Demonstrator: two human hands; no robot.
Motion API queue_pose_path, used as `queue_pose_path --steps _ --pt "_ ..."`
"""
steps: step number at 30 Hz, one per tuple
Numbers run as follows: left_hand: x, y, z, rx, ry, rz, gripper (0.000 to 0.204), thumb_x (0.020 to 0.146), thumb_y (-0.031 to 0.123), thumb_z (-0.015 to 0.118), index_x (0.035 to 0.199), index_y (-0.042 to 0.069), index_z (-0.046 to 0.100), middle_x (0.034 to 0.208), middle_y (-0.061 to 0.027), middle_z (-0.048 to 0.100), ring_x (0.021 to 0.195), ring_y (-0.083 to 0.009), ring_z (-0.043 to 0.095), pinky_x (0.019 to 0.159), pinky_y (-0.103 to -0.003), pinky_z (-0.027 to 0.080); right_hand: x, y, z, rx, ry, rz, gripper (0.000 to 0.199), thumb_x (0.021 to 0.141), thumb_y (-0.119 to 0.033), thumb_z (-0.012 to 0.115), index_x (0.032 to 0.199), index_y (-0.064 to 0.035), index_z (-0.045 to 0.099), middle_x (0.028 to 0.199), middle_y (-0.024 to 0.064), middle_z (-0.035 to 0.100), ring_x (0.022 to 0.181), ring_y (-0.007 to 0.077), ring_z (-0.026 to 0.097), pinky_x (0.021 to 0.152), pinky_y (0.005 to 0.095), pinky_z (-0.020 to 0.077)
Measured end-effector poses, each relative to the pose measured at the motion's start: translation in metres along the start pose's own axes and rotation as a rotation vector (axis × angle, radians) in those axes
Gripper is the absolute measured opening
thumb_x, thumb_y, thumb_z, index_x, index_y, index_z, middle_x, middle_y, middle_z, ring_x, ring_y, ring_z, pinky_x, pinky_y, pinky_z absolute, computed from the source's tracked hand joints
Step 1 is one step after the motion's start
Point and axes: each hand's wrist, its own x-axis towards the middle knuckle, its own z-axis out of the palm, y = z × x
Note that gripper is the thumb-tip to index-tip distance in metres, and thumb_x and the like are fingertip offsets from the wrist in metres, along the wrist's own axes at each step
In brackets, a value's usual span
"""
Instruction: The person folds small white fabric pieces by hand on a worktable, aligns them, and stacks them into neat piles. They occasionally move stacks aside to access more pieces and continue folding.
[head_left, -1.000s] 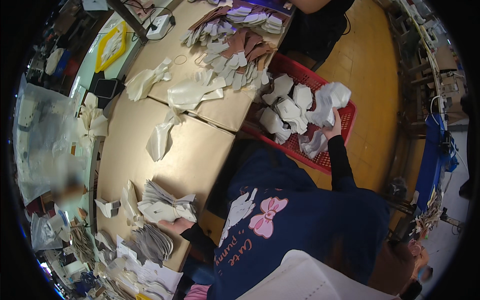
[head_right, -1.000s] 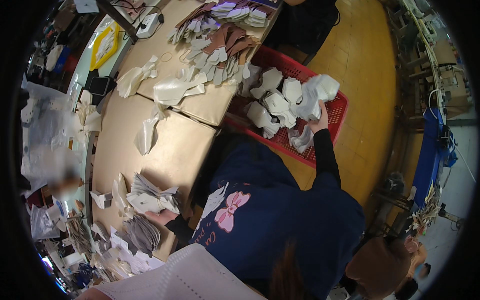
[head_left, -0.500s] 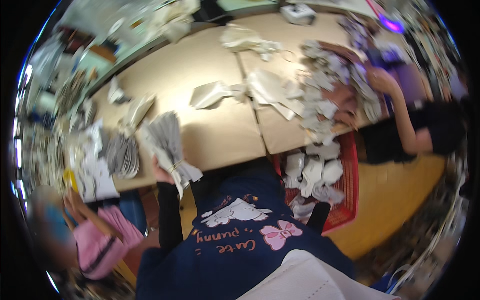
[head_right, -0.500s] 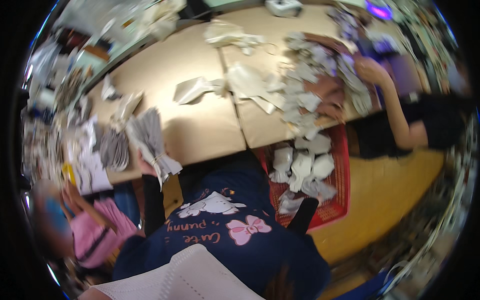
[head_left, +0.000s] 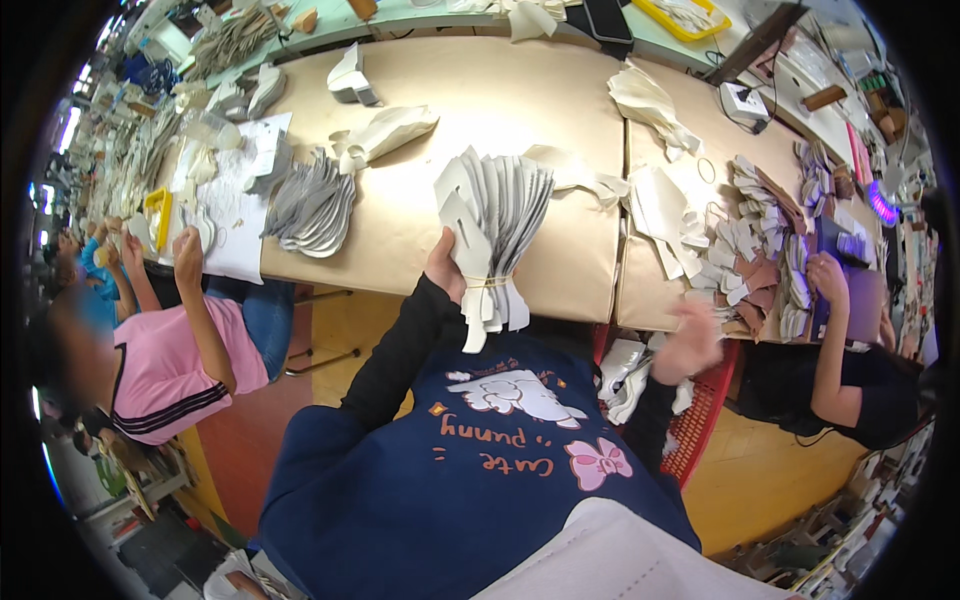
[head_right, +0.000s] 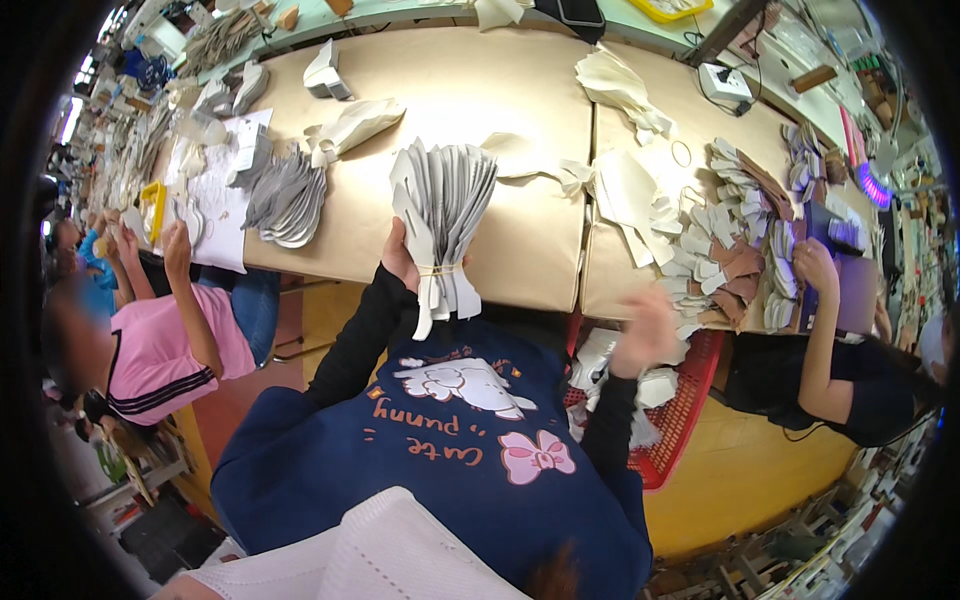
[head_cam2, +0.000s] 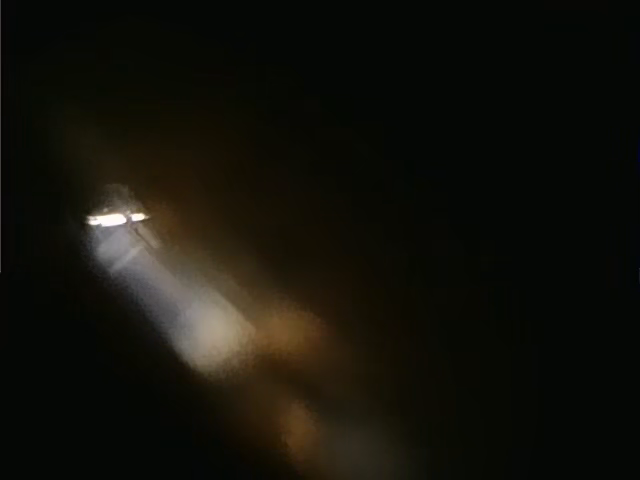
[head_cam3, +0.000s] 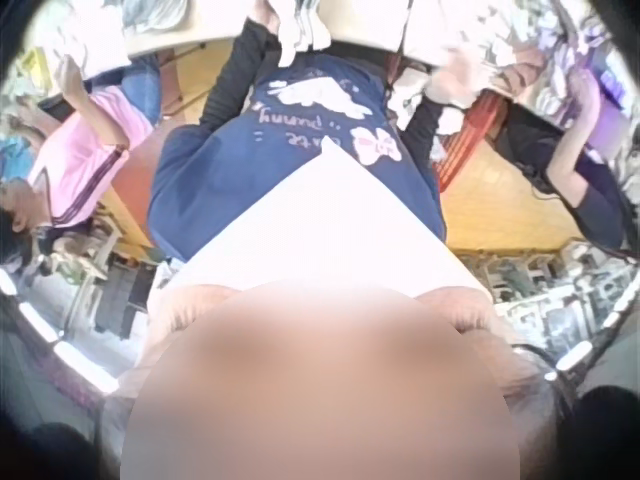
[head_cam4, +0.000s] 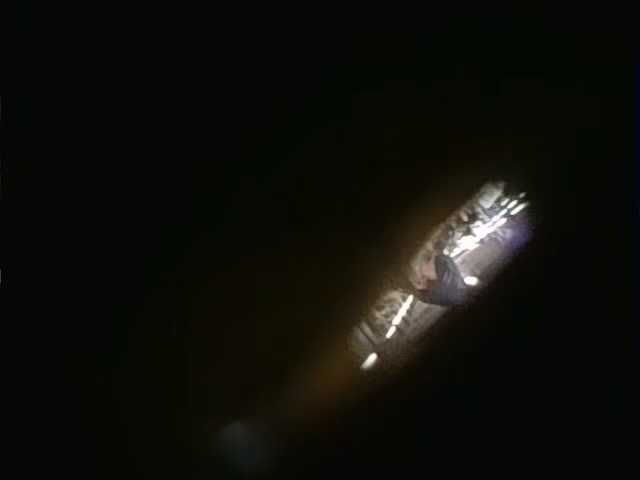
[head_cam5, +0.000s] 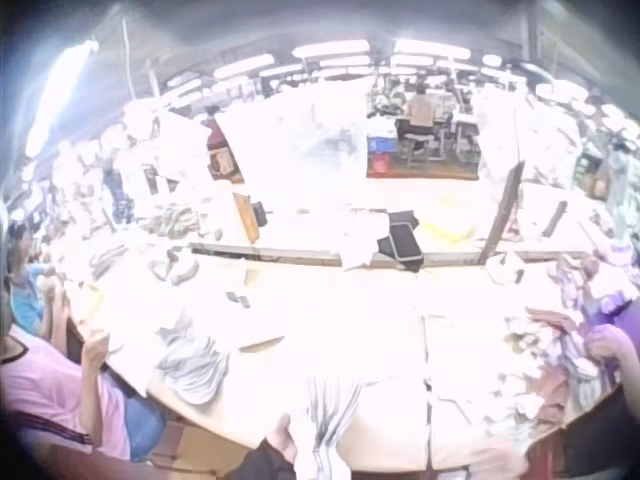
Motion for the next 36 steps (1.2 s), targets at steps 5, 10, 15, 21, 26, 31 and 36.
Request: queue_pose_path --steps 5,10,15,21,26,31,36 --pt "-0.014 0.018 0.027 -0.001 0.226 0.052 0.06 0.091 0.036 0.067 0.138 0.007 0.043 0.124 -0.0149 0.059 0.113 -0.0307 0.059 0.095 -0.048 0.051 -0.008 -0.002 0.135 -0.465 -1.084 -0.352 0.028 0.074 -0.008 0.076 0.101 -0.0048 0.07 0.089 0.0062 0.062 0.082 0.0254 0.06 0.074 0.0372 0.046" --pt "-0.032 0.04 0.036 -0.022 0.281 0.11 0.057 0.09 0.031 0.068 0.136 0.007 0.046 0.123 -0.0125 0.061 0.111 -0.0272 0.061 0.096 -0.043 0.051 -0.015 0.003 0.178 -0.387 -1.107 -0.358 0.016 0.076 -0.007 0.073 0.09 -0.0042 0.066 0.091 0.0074 0.061 0.083 0.0273 0.06 0.075 0.0379 0.0467" --pt "-0.036 0.052 0.036 0.173 0.4 0.13 0.061 0.091 0.034 0.066 0.139 0.005 0.044 0.126 -0.013 0.061 0.114 -0.0258 0.06 0.1 -0.041 0.049 -0.034 0.017 0.185 -0.4 -1.046 -0.287 0.014 0.077 -0.002 0.072 0.091 -0.0028 0.069 0.09 0.011 0.065 0.082 0.0291 0.062 0.072 0.0371 0.0501" --pt "-0.029 0.051 0.035 0.149 0.339 0.076 0.063 0.09 0.033 0.067 0.141 0.005 0.043 0.128 -0.0147 0.059 0.116 -0.0265 0.059 0.101 -0.042 0.048 -0.023 0.024 0.185 -0.391 -1.052 -0.381 0.016 0.073 0.0 0.075 0.088 -0.0041 0.071 0.082 0.0092 0.068 0.077 0.0261 0.065 0.068 0.0352 0.0514" --pt "-0.02 0.053 0.031 0.14 0.24 0.102 0.061 0.087 0.024 0.071 0.138 0.002 0.046 0.127 -0.0142 0.06 0.115 -0.0257 0.061 0.098 -0.041 0.051 -0.02 0.027 0.187 -0.509 -1.095 -0.392 0.011 0.073 -0.005 0.075 0.083 -0.0061 0.071 0.08 0.0067 0.067 0.073 0.0265 0.064 0.067 0.0363 0.0506" --pt "-0.014 0.056 0.027 0.25 0.222 0.191 0.063 0.083 0.015 0.074 0.138 0.003 0.046 0.128 -0.0135 0.06 0.115 -0.0237 0.061 0.098 -0.037 0.051 -0.017 0.034 0.186 -0.484 -1.221 -0.285 0.009 0.074 -0.006 0.074 0.082 -0.0065 0.071 0.08 0.0075 0.066 0.073 0.0269 0.064 0.066 0.0368 0.0503" --pt "-0.013 0.059 0.029 0.298 0.26 0.211 0.064 0.083 0.016 0.075 0.139 0.003 0.046 0.128 -0.0132 0.06 0.115 -0.023 0.061 0.098 -0.036 0.05 -0.028 0.046 0.187 -0.48 -1.101 -0.411 0.008 0.075 -0.006 0.073 0.082 -0.0054 0.069 0.081 0.0084 0.066 0.075 0.0276 0.063 0.068 0.0374 0.0503"
